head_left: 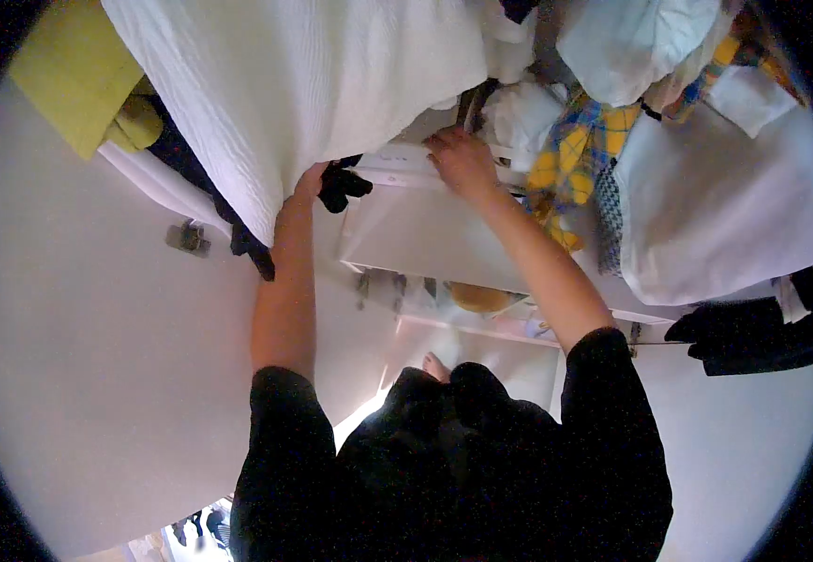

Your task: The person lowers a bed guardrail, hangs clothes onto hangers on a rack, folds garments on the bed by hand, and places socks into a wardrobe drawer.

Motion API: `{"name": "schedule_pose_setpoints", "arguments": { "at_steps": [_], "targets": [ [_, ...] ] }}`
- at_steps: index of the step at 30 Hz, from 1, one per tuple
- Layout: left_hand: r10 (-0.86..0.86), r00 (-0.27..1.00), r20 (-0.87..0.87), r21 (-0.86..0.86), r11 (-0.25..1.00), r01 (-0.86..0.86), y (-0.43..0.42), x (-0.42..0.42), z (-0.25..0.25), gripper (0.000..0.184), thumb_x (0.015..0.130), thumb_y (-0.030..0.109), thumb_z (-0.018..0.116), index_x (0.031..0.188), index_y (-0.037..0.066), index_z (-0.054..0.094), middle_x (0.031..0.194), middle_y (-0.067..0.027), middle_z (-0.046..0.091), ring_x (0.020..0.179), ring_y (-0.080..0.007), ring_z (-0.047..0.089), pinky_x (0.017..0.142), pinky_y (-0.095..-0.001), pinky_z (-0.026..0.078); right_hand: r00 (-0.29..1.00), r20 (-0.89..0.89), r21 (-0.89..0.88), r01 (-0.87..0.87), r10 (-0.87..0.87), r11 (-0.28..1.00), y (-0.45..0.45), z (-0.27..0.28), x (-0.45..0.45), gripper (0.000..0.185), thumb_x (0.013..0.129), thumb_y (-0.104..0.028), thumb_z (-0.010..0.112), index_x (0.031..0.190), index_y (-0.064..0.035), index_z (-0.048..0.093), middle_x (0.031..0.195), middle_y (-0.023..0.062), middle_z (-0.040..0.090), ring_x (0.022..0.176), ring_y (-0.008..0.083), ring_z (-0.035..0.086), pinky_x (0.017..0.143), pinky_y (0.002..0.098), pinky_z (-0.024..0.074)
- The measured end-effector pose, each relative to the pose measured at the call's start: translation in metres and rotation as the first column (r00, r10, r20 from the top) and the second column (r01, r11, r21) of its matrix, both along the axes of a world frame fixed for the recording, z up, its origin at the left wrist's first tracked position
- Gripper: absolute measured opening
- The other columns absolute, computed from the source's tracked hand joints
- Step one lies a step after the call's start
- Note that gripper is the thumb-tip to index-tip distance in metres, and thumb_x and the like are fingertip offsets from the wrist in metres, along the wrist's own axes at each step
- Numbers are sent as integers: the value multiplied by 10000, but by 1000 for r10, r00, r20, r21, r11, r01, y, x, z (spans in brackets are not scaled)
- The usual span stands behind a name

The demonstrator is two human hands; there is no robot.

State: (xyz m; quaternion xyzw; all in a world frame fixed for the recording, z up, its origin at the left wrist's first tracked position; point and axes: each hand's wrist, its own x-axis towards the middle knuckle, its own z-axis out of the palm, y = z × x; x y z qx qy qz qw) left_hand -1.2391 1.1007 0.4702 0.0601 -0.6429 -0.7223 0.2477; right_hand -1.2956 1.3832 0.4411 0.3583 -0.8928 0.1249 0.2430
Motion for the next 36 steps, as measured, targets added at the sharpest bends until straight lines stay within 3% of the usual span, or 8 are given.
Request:
{"name": "schedule_pose_setpoints", "arguments": {
  "at_steps": [4, 10, 16, 22, 25, 28, 31, 36],
  "targets": [
    [-8, 1000, -13, 41, 999, 9, -1, 0, -7, 566, 889, 430, 636, 1302, 67, 499, 1244, -92, 510, 1093, -250, 469, 937, -358, 374, 995, 83, 152, 43, -56, 987, -15, 2, -1, 421, 866, -204, 637, 1284, -158, 614, 1217, 123, 627, 1166, 304, 577, 962, 487, 492],
    [-5, 1000, -23, 55, 998, 6, -2, -5, -7, 560, 886, 414, 634, 1305, 68, 500, 1235, -90, 514, 1078, -247, 472, 921, -354, 377, 928, -365, 188, 147, -70, 971, -21, -15, 14, 650, 901, -209, 556, 1519, -303, 381, 1372, 98, 514, 1257, 341, 486, 1096, 548, 362],
    [32, 999, -29, 61, 998, -30, -5, -2, -6, 554, 884, 399, 632, 1307, 68, 500, 1226, -88, 518, 1062, -243, 474, 905, -350, 380, 931, -356, 134, -28, 74, 991, -21, -24, -9, 656, 905, -226, 541, 1530, -301, 358, 1404, 106, 497, 1342, 335, 437, 1119, 552, 345],
    [69, 997, -28, 68, 995, -67, -9, 2, -4, 548, 881, 384, 630, 1310, 68, 501, 1217, -87, 521, 1047, -240, 477, 890, -347, 383, 895, -421, 322, -6, 149, 947, -23, -34, -15, 696, 900, -250, 552, 1551, -284, 308, 1486, 54, 418, 1361, 306, 418, 1127, 594, 316],
    [85, 996, -25, 73, 994, -83, -9, 4, -6, 545, 880, 376, 629, 1311, 68, 501, 1213, -86, 523, 1039, -238, 478, 882, -345, 384, 918, -367, 358, -10, 150, 934, -23, -29, -16, 696, 911, -259, 551, 1557, -294, 295, 1493, 44, 403, 1351, 300, 414, 1103, 675, 282],
    [83, 996, -27, 82, 993, -81, -11, 6, -9, 543, 878, 368, 628, 1312, 68, 501, 1208, -85, 525, 1032, -237, 479, 874, -343, 386, 919, -368, 366, 7, 138, 930, -18, -7, -9, 484, 898, -253, 548, 1379, -307, 554, 1419, 44, 496, 1360, 287, 407, 1169, 559, 244],
    [84, 996, -20, 81, 993, -82, -14, 6, -9, 540, 877, 361, 627, 1314, 69, 502, 1204, -84, 527, 1024, -235, 481, 866, -341, 387, 956, -277, 478, 54, 92, 877, -23, -2, -13, 639, 918, -324, 554, 1528, -297, 366, 1522, 36, 387, 1372, 296, 386, 1078, 746, 225],
    [52, 998, 32, 57, 997, -54, -18, 7, -9, 536, 875, 348, 625, 1316, 69, 502, 1196, -83, 530, 1011, -232, 483, 853, -338, 389, 998, -65, 376, 11, 15, 926, -16, 46, -21, 730, 812, -376, 693, 1467, -166, 447, 1544, 116, 386, 1431, 363, 326, 1149, 621, 224]
  ]
}}
